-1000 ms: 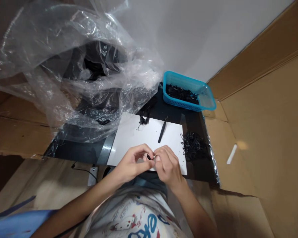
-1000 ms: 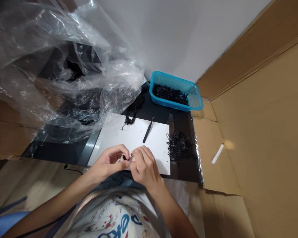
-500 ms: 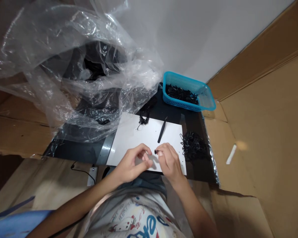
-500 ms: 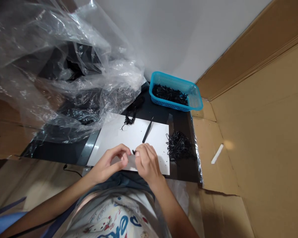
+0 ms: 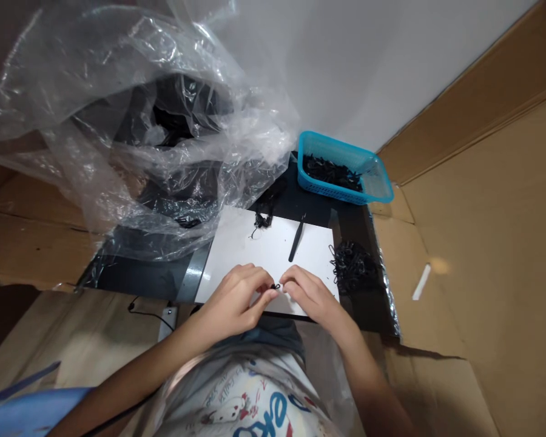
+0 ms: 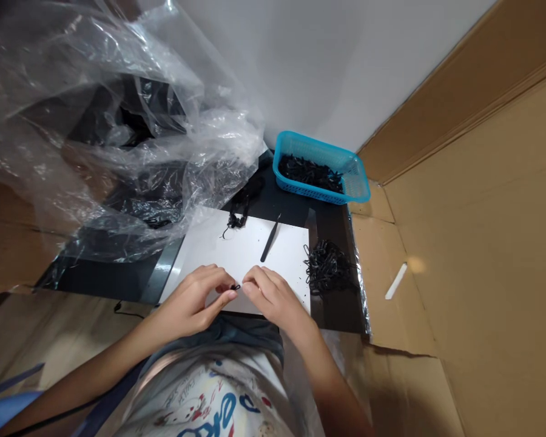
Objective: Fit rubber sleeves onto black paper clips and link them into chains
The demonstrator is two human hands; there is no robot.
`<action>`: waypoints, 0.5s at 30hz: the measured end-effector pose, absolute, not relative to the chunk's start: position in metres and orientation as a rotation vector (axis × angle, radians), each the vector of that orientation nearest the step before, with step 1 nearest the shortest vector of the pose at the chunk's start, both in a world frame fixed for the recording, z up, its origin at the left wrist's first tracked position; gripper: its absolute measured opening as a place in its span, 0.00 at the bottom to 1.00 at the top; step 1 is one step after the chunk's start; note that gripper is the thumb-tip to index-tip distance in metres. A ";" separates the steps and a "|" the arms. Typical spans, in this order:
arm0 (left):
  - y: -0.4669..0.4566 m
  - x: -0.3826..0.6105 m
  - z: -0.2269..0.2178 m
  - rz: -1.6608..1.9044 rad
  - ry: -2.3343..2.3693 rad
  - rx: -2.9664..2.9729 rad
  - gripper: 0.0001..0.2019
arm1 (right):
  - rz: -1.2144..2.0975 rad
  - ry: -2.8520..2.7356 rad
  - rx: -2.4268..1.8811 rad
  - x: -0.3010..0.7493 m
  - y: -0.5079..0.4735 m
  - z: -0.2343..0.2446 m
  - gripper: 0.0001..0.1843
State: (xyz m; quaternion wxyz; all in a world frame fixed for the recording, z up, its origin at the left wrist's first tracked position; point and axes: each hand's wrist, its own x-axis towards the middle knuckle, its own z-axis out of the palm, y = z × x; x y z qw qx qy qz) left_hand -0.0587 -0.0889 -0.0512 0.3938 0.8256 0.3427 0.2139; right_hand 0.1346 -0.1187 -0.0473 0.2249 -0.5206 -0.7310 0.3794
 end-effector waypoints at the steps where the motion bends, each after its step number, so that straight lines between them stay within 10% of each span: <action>1: -0.089 -0.060 -0.051 0.499 0.868 2.110 0.08 | 1.039 -2.092 -1.439 0.135 -0.116 -0.044 0.09; 15: -0.096 -0.077 -0.050 0.362 0.795 1.962 0.09 | 1.949 -1.947 -1.040 0.127 -0.097 -0.054 0.07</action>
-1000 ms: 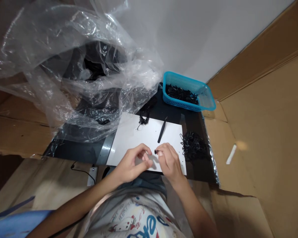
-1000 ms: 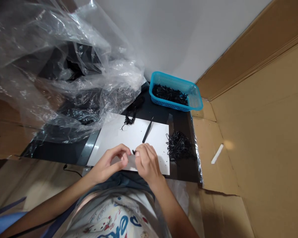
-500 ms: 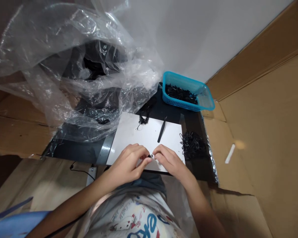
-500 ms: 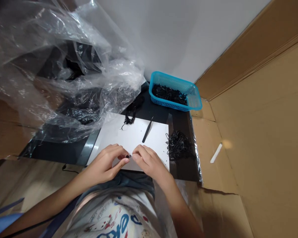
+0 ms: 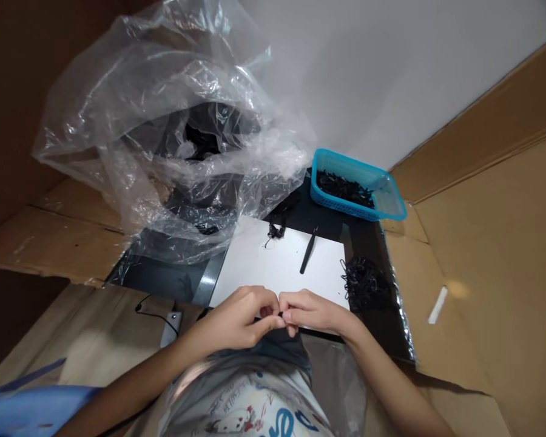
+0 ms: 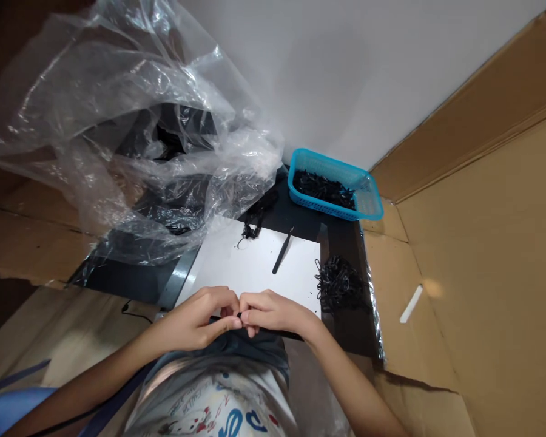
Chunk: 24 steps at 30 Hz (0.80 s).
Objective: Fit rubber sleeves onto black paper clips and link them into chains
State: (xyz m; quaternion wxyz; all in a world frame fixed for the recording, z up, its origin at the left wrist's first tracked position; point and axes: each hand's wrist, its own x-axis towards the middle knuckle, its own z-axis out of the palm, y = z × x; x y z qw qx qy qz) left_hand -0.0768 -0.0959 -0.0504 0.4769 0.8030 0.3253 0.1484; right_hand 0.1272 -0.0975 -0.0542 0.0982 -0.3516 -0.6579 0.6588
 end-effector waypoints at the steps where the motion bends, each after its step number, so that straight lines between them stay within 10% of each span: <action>1: -0.097 -0.077 -0.050 0.378 0.798 1.948 0.09 | 1.947 -1.921 -1.055 0.126 -0.099 -0.055 0.07; 24: -0.083 -0.073 -0.051 0.245 0.806 1.581 0.12 | 0.177 -2.757 -1.094 0.112 -0.114 -0.046 0.11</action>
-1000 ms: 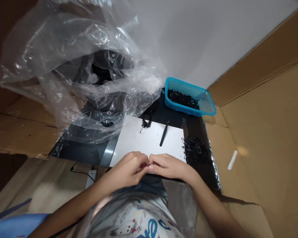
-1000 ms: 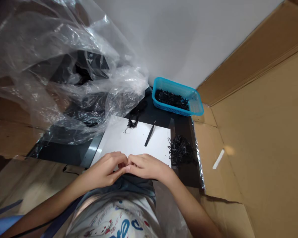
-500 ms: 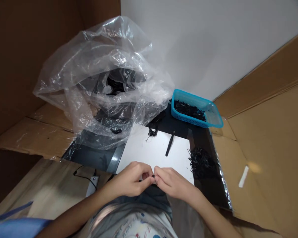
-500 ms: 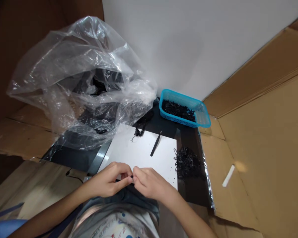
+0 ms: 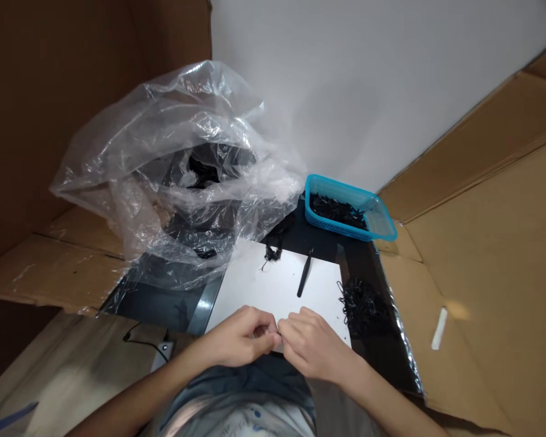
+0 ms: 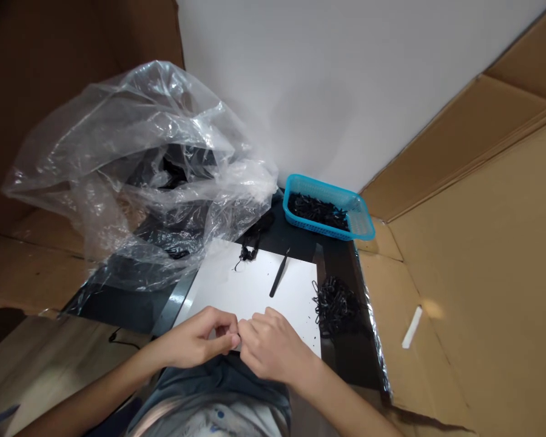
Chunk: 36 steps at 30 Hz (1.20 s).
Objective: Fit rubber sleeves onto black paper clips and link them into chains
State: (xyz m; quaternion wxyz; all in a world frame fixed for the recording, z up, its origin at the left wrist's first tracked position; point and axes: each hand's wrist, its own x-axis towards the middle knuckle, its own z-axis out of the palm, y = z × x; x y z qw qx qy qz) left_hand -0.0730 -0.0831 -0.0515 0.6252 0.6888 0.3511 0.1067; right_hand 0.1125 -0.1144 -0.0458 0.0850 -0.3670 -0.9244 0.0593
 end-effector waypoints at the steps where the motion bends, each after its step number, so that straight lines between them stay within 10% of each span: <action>1: -0.082 -0.073 -0.050 0.236 0.783 1.579 0.12 | 0.180 -2.709 -1.083 0.113 -0.113 -0.047 0.11; 36: -0.093 -0.060 -0.046 0.477 0.743 1.600 0.15 | 0.828 -1.149 -1.239 0.146 -0.119 -0.045 0.13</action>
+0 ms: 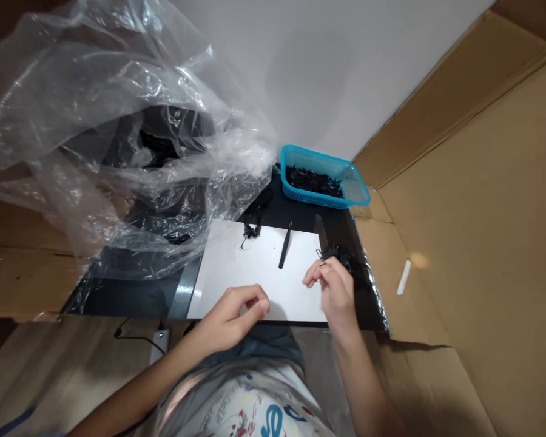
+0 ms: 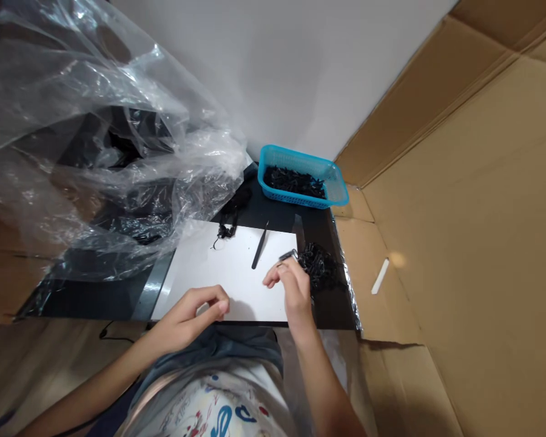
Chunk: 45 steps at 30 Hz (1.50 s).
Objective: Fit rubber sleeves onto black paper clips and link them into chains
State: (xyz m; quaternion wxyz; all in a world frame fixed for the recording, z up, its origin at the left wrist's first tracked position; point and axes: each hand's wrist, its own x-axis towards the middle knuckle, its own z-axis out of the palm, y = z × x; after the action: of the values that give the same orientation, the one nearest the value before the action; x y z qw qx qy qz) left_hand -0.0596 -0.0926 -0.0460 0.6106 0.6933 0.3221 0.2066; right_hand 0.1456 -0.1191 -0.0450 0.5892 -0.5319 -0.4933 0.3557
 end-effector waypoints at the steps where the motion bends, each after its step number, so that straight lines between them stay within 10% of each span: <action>1: -0.092 -0.056 -0.043 0.519 0.765 1.597 0.14 | 0.923 -1.199 -1.217 0.144 -0.119 -0.045 0.14; 19: -0.093 -0.018 -0.056 0.689 0.555 0.782 0.15 | 1.409 -1.293 -0.964 0.132 -0.135 -0.057 0.14; 30: -0.086 -0.026 -0.058 0.830 0.674 0.853 0.07 | 0.852 -0.855 -1.089 0.117 -0.131 -0.048 0.12; 45: -0.090 -0.030 -0.056 0.914 0.844 1.271 0.08 | 1.487 -0.642 -0.879 0.102 -0.122 -0.054 0.10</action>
State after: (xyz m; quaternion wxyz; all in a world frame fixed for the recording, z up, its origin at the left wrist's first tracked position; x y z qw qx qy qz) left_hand -0.0301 -0.0896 -0.0564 0.6299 0.5551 0.3687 0.3990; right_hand 0.1021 -0.1222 -0.0543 0.6047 -0.3797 -0.2775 0.6427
